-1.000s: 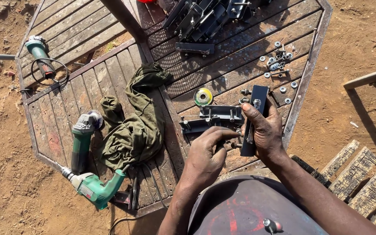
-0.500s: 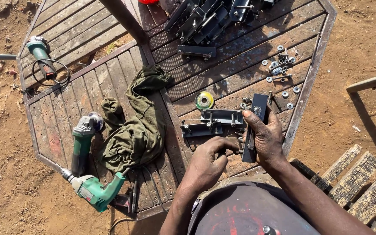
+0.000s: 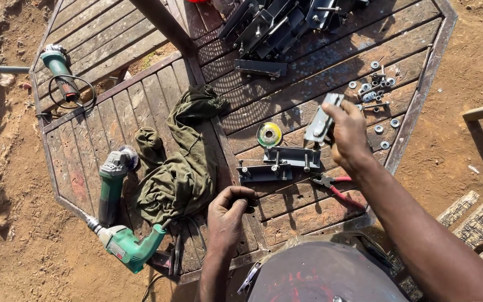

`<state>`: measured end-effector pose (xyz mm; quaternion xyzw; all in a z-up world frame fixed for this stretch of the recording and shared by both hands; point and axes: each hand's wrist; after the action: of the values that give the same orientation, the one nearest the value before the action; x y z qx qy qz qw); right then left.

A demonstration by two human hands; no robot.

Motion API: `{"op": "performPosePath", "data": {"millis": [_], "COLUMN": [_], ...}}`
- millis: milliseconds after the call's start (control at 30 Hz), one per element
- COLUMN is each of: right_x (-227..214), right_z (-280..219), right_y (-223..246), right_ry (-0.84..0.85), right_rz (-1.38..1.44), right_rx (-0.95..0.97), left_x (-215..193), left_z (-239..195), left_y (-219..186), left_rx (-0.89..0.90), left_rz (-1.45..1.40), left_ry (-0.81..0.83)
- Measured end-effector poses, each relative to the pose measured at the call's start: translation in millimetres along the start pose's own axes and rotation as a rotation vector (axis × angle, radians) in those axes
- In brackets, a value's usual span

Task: Assembling metal brackets by manually inserting bolts and washers into pre-drilled holes on a fabrication table.

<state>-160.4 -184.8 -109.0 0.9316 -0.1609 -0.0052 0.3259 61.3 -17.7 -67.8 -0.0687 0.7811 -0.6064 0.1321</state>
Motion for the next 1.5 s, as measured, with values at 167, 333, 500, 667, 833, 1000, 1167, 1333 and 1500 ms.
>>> {"op": "performPosePath", "data": {"millis": [167, 333, 500, 667, 833, 1000, 1167, 1333, 1500], "right_x": [28.4, 39.4, 11.0, -17.4, -17.3, -15.6, -22.9, -55.8, -86.7], "right_z": [43.2, 52.2, 83.9, 122.9, 124.3, 135.4, 157.2, 133.1, 83.4], "right_y": [52.5, 21.8, -117.4, -165.6, -166.4, -166.1, -152.8, -142.7, -109.5], "right_ry": [0.308, 0.222, 0.170, 0.005, -0.053, -0.050, 0.065, 0.065, 0.274], "right_rz": [-0.121, -0.799, -1.889, -1.846, -1.724, -1.614, -1.758, -2.097, -1.784], "right_rx": [-0.689, -0.971, -0.624, -0.858, -1.018, -1.123, -0.945, -0.606, 0.043], "left_x": [-0.7, 0.9, 0.0, 2.5, 8.7, 20.4, 22.0, 13.8, 6.4], "left_z": [0.6, 1.5, 2.5, 10.6, 18.4, 6.5, -23.1, -48.8, -57.5], "left_y": [3.1, 1.9, 8.7, 13.6, 8.0, 4.2, 15.8, 16.4, 35.2], "left_rx": [-0.045, -0.099, -0.169, -0.146, -0.077, -0.026, -0.025, -0.118, -0.042], "left_rz": [-0.022, 0.018, 0.047, 0.124, 0.187, 0.199, 0.134, 0.138, 0.090], "left_ry": [-0.054, -0.048, -0.040, 0.001, 0.036, 0.076, 0.044, -0.015, 0.011]}}
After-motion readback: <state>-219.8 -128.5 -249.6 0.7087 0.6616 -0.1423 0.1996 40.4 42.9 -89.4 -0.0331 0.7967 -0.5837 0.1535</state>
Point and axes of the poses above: each hand's wrist, its own z-axis towards the middle knuckle, its own x-axis out of the palm, y = z × x, and after that the axes turned 14 degrees about x, right-handed
